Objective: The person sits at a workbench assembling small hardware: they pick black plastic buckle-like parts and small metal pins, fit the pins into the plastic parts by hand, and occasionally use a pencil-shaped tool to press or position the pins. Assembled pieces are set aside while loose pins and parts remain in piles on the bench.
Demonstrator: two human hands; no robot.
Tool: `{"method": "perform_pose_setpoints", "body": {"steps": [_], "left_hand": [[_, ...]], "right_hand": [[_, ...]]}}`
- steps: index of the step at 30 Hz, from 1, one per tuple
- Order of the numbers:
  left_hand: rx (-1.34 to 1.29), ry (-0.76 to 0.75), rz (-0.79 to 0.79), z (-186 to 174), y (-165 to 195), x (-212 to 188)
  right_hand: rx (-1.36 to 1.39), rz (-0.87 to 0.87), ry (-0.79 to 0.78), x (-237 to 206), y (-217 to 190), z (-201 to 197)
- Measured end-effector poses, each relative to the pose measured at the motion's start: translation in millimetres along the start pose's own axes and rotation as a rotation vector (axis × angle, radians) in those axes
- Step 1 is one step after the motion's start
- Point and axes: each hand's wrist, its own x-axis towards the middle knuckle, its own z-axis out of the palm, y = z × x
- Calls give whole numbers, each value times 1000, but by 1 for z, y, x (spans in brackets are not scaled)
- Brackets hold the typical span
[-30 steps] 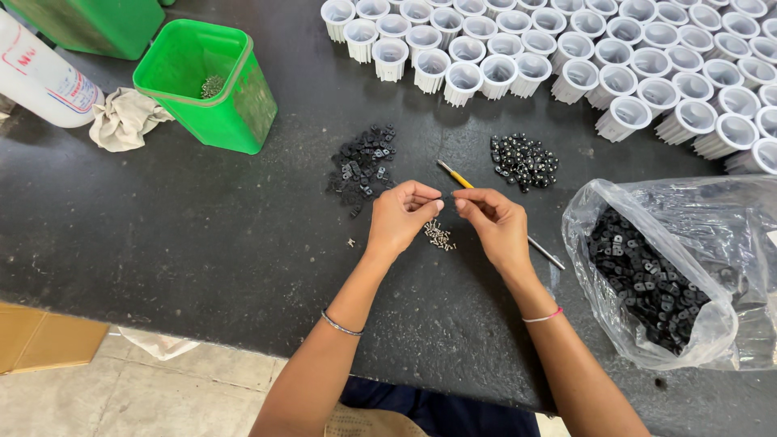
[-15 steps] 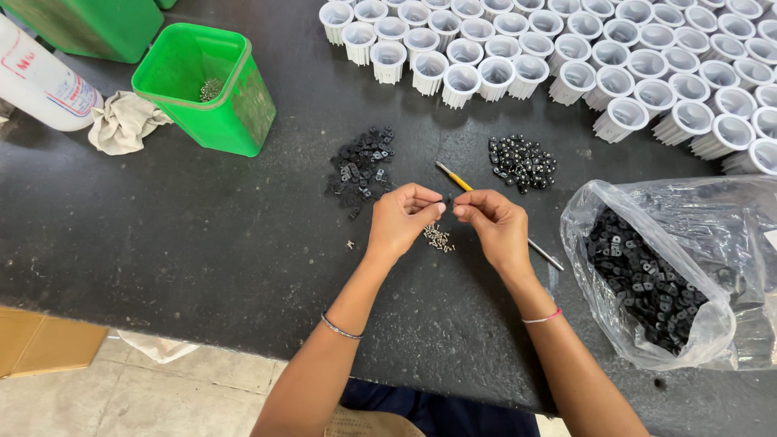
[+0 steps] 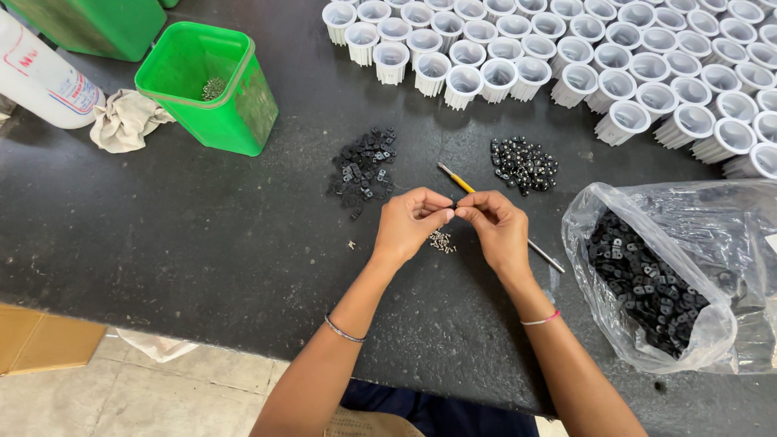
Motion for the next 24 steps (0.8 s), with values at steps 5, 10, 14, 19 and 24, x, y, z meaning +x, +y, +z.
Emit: {"method": "perform_pose_setpoints", "body": {"steps": [5, 10, 14, 19, 24], "left_hand": [[38, -38, 51, -3, 1, -1], [31, -55, 37, -1, 4, -1], [76, -75, 36, 1, 3, -3], [-164, -73, 15, 4, -3, -4], [-343, 7, -3, -4, -9, 1]], "right_hand": [[116, 20, -38, 1, 0, 0], [132, 29, -77, 3, 7, -4], [86, 1, -65, 2, 13, -6], [209, 19, -79, 6, 7, -3], [-408, -273, -149, -5, -10, -6]]}}
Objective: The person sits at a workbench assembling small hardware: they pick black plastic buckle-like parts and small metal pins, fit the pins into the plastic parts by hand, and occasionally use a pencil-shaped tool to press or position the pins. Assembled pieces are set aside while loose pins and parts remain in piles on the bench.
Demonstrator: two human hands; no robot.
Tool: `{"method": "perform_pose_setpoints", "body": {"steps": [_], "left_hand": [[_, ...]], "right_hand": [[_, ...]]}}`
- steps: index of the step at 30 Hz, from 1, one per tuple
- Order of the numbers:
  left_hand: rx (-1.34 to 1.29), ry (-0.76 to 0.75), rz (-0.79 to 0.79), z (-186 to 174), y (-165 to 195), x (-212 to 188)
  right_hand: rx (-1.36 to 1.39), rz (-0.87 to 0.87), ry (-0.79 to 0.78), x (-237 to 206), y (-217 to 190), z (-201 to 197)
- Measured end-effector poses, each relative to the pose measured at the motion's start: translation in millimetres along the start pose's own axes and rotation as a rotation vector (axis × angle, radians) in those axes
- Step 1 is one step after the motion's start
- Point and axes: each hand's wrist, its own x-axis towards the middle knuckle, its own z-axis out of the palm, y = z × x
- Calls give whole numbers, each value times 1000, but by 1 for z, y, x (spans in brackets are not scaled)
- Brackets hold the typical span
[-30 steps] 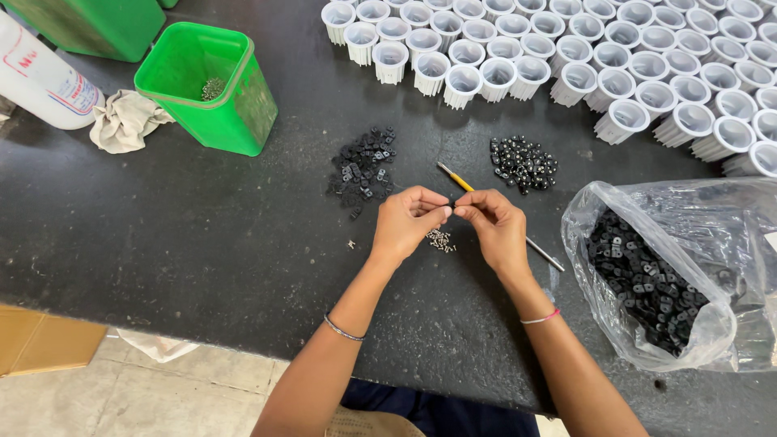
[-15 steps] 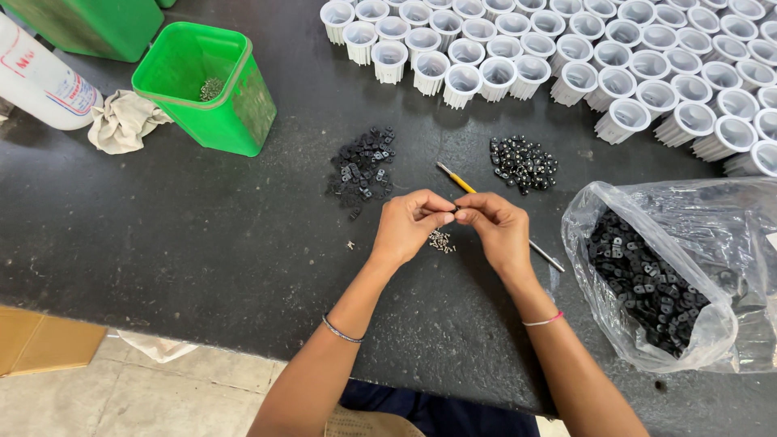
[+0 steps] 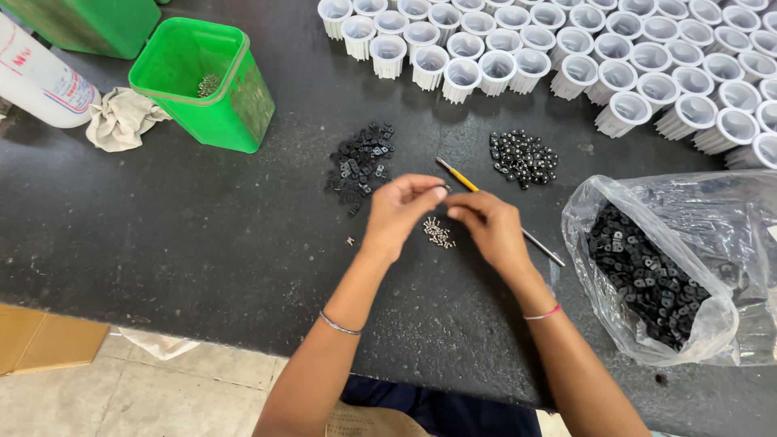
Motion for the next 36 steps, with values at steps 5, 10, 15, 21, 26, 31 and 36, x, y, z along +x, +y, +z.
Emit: {"method": "perform_pose_setpoints", "body": {"steps": [5, 10, 15, 21, 26, 31, 36], "left_hand": [[-175, 81, 43, -18, 11, 1], [-181, 110, -37, -17, 17, 2], [-29, 120, -56, -14, 15, 1], [74, 43, -81, -6, 4, -3], [116, -18, -100, 3, -7, -1], [130, -20, -95, 4, -8, -2], [134, -41, -68, 3, -8, -2]], "right_hand": [[-115, -78, -87, -1, -15, 3], [-121, -102, -118, 0, -19, 4], [-224, -180, -129, 1, -18, 5], [-163, -94, 70, -2, -16, 0], [48, 27, 188, -2, -14, -3], [86, 25, 196, -1, -13, 1], [69, 19, 182, 0, -13, 0]]}}
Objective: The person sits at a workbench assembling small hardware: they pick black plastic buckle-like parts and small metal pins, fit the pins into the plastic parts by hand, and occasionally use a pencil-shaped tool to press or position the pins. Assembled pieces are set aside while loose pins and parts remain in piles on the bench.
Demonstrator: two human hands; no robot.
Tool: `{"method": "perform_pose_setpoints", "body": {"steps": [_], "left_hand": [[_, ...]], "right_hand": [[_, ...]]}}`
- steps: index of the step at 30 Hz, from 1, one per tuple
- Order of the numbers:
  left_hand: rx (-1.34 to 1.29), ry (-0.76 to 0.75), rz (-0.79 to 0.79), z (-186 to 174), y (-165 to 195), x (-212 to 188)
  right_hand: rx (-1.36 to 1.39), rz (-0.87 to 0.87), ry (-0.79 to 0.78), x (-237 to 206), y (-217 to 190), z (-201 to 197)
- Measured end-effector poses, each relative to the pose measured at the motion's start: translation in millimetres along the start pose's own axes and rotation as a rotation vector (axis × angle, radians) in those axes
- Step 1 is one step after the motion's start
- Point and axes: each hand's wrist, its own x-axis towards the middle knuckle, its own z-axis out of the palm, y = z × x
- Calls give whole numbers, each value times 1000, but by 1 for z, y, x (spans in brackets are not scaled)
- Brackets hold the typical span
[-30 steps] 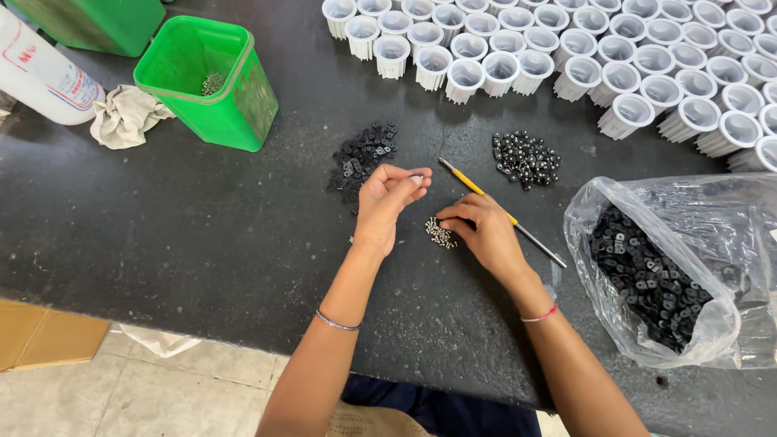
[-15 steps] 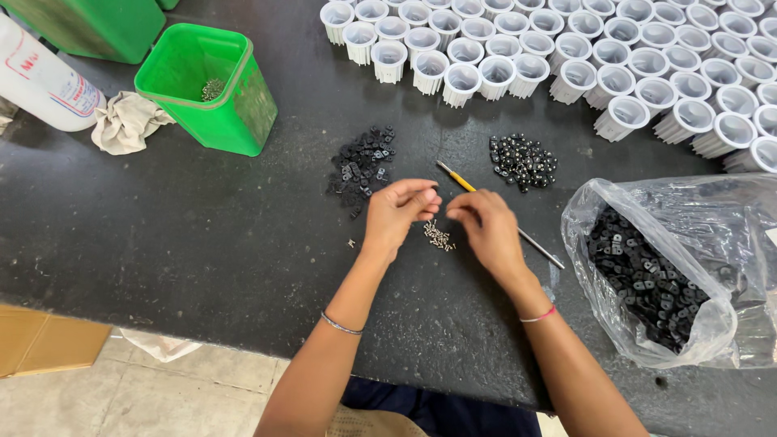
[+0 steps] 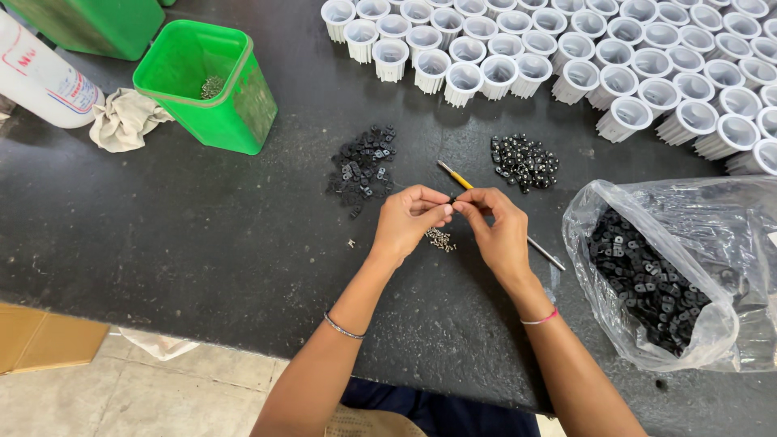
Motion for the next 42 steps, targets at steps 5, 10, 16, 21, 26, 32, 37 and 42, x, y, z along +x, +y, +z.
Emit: {"method": "perform_pose_setpoints", "body": {"steps": [5, 10, 16, 21, 26, 32, 37, 42], "left_hand": [[39, -21, 48, -1, -1, 0], [4, -71, 32, 2, -1, -2], [6, -89, 44, 7, -3, -4], [19, -105, 65, 12, -7, -5], [79, -101, 84, 17, 3, -8], [409, 137, 87, 2, 25, -6], [942, 599, 493, -48, 39, 1], [1052, 640, 416, -52, 36, 5]], "right_hand": [[8, 25, 1, 1, -2, 0], [203, 127, -11, -1, 4, -2], [280, 177, -73, -1, 21, -2], [211, 160, -62, -4, 30, -2], [265, 176, -74, -3, 36, -3], [144, 193, 55, 13, 42, -23], [-156, 107, 290, 21, 42, -54], [-195, -66, 232, 9, 23, -50]]}}
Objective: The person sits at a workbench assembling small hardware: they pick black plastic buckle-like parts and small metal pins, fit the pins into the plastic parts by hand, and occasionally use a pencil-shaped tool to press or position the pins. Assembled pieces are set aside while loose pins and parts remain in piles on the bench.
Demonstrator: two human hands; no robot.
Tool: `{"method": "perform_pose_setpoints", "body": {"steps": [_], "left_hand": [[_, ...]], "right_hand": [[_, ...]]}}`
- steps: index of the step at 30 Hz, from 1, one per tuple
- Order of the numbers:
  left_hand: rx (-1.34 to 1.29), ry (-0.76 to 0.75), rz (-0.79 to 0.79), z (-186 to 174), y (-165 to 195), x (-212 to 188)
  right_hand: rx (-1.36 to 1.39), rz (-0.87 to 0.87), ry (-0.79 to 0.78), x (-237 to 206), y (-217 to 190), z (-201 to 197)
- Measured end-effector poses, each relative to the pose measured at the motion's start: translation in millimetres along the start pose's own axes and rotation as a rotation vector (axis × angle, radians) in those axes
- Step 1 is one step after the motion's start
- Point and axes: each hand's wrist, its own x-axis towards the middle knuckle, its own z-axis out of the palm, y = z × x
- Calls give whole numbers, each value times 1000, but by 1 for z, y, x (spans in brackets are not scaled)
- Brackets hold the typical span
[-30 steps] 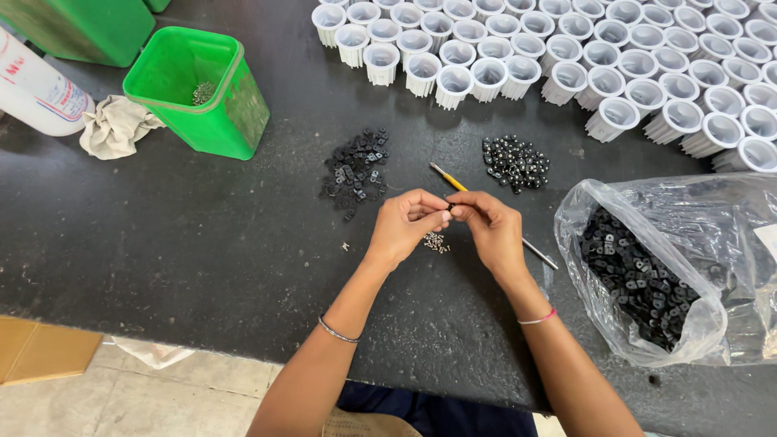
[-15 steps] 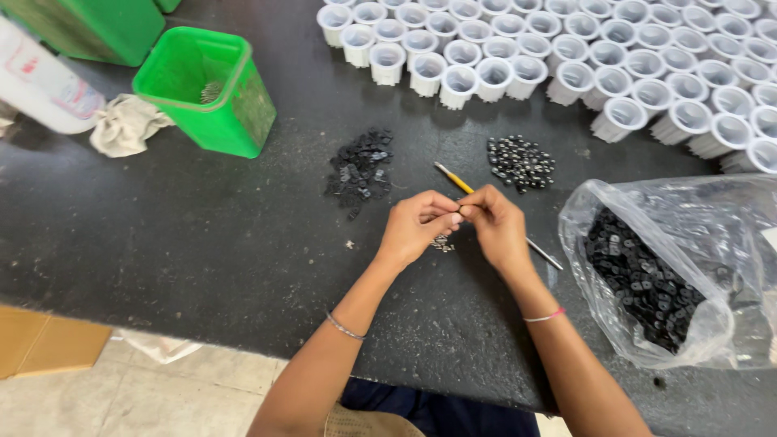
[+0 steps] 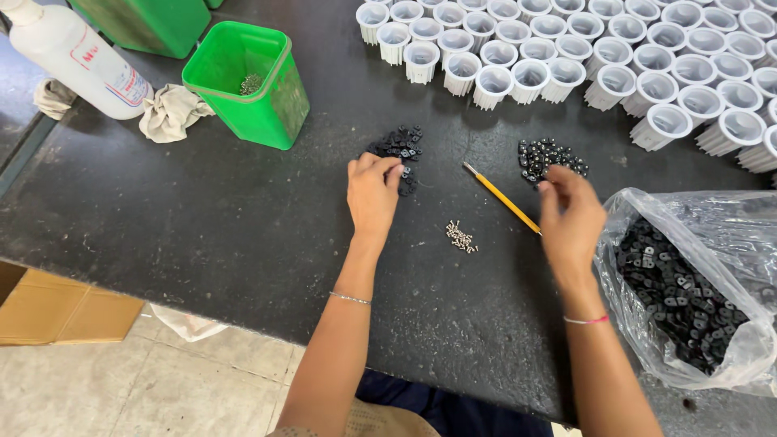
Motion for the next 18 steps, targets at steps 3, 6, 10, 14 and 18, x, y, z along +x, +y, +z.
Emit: {"method": "perform_pose_setpoints", "body": {"steps": [3, 6, 10, 14, 18], "left_hand": [[35, -48, 6, 5, 5, -6], [39, -43, 52, 8, 7, -10], [-29, -54, 46, 6, 6, -13], [-103, -117, -25, 7, 8, -11], [-42, -54, 31, 3, 6, -9]], "right_hand": [[2, -34, -123, -11, -15, 8], [72, -84, -323, -19, -23, 17], [64, -195, -460, -25, -29, 29], [88, -189, -529, -25, -31, 38], [58, -238, -519, -25, -32, 43]]}}
